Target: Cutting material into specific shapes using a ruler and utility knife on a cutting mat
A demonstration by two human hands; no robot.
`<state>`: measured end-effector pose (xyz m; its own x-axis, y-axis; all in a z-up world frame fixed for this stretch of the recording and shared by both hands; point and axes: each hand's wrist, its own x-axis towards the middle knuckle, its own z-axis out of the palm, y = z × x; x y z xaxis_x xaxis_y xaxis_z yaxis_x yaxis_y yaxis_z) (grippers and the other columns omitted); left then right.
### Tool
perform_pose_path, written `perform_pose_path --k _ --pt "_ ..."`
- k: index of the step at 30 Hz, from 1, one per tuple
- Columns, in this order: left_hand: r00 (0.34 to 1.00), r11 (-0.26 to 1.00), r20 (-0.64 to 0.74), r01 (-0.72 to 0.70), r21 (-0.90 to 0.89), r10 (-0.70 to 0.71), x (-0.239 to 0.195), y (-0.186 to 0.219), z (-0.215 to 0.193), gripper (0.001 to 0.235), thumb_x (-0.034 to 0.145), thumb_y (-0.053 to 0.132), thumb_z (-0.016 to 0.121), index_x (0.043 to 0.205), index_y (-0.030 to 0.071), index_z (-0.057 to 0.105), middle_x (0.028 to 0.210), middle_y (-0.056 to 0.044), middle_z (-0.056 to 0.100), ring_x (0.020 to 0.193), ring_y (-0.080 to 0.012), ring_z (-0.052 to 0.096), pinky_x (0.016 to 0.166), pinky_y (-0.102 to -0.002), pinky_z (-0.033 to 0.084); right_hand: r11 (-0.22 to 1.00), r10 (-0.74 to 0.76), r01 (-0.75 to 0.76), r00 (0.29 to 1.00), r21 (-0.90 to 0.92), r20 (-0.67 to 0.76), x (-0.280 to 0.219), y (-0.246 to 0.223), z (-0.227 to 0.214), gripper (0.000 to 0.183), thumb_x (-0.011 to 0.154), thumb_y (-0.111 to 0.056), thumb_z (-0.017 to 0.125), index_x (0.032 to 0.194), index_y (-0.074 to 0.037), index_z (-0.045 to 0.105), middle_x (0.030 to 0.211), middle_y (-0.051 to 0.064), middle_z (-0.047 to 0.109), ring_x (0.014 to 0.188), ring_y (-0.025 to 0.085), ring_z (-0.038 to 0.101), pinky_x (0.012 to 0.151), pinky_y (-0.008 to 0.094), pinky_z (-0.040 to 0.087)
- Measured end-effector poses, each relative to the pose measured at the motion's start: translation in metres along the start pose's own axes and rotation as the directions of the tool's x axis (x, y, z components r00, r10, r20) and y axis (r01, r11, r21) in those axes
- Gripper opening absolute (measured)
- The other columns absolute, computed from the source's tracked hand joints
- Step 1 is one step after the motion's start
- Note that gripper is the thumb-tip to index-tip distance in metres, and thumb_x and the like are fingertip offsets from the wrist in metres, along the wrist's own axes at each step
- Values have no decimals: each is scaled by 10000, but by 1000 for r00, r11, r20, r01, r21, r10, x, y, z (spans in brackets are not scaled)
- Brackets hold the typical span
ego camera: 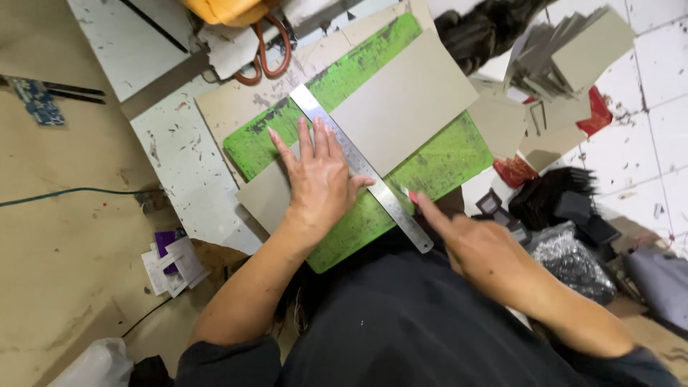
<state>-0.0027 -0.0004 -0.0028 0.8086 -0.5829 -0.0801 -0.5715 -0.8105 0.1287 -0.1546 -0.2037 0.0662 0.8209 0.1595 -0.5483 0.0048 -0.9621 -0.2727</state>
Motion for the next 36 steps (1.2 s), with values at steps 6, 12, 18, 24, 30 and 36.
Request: perform_pose_path --k 6,12,18,24,30,36 --pt "1000 1000 -14 6 7 -6 1 -1 3 1049 691 621 843 1363 -133 562 1458 -354 521 1434 -540 386 1064 -874 55 982 -120 151 963 112 -243 102 -22 -24 714 988 -206 480 1650 -154 216 879 233 674 826 498 699 710 618 546" --pt "1000 999 -23 15 32 -14 0 0 5 1051 675 625 843 1367 -115 562 1446 -327 546 1429 -511 410 1081 -873 43 983 -182 183 969 -14 -168 149 -20 -15 964 881 -461 701 1640 -126 210 825 235 687 829 460 732 745 568 583" --pt "1000 999 -4 -5 50 5 0 1 -3 1034 683 616 851 1354 -123 582 1451 -339 539 1420 -525 421 1068 -873 68 987 -132 139 988 86 -80 83 -16 0 759 989 -315 533 1637 -144 178 845 257 690 825 493 728 709 600 575" --pt "998 1000 -56 -23 -1 23 -3 -3 4 1045 673 613 868 1346 -134 583 1429 -353 552 1379 -520 478 1062 -859 130 996 -48 56 994 74 -100 8 2 26 705 959 -144 457 1637 -151 263 773 245 678 713 494 713 616 556 571" --pt "992 984 -97 61 -170 -78 -19 -29 0 938 785 588 829 1373 -89 553 1340 -304 562 1274 -483 533 1087 -780 262 968 -21 154 834 196 -552 40 15 112 807 843 -433 766 1564 -252 451 921 105 719 783 335 723 614 458 583" --pt "982 956 -28 177 -235 -189 -8 -58 19 984 571 608 927 1241 -13 560 1092 -177 536 1080 -464 565 927 -663 462 876 -76 403 659 266 -748 58 25 128 735 816 -207 806 1494 -175 523 989 77 707 783 312 716 590 430 577"
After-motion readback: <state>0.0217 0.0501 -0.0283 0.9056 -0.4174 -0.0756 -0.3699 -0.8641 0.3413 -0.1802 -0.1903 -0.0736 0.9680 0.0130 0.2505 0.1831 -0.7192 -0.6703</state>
